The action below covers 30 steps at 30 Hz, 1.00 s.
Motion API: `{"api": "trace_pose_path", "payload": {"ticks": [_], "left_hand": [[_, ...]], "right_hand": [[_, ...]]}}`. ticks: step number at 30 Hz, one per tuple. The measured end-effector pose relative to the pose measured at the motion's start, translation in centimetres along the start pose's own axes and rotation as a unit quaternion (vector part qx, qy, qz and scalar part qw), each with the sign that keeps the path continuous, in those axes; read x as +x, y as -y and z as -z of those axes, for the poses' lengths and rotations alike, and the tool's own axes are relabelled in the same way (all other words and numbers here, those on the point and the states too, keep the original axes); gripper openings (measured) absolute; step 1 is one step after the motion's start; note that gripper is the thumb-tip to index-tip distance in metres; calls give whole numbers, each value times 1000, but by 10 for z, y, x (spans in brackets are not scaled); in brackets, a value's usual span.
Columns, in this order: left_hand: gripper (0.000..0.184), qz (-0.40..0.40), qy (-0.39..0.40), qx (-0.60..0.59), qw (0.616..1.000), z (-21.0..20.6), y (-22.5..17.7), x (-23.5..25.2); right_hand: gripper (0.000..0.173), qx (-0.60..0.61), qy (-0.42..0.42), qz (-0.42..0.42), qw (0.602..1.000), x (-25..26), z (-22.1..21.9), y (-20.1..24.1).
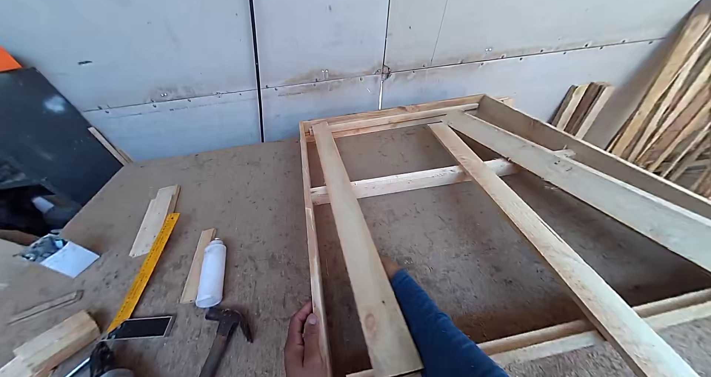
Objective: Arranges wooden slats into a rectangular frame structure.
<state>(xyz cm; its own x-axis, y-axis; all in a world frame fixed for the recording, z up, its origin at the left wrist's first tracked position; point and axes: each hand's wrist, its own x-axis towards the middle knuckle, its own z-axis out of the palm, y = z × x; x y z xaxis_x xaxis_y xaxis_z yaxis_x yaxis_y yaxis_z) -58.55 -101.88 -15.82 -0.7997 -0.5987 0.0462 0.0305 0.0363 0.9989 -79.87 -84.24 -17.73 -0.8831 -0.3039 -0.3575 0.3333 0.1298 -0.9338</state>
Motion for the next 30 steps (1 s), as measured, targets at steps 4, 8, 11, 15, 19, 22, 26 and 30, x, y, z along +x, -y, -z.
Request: {"api": "trace_pose_path", "payload": {"ticks": [4,8,11,15,19,22,26,30], "left_hand": [[36,10,5,-12,1000,-4,-2,8],[39,-10,29,4,1000,-7,20,28],[39,-7,30,7,999,-7,16,28],[41,11,24,14,1000,-7,-1,18],[40,10,23,13,1000,-6,-8,15],[39,15,21,14,1000,-7,-11,11],[41,-8,25,99,995,-2,-11,8],[43,-260,38,291,920,15,-34,37]], "right_hand": [[67,118,-68,-20,990,-8,12,31],[94,-202,-112,31,972,-21,-30,44],[104,-261,-107,31,959,-20,-48,49],[102,-259,-79,32,962,-11,-70,47],[108,-233,-67,21,970,-2,-86,45],[110,-220,-65,14,973,6,-87,43],[103,-177,-76,39,980,15,-69,42],[97,-229,-112,103,962,-4,-25,78]]}}
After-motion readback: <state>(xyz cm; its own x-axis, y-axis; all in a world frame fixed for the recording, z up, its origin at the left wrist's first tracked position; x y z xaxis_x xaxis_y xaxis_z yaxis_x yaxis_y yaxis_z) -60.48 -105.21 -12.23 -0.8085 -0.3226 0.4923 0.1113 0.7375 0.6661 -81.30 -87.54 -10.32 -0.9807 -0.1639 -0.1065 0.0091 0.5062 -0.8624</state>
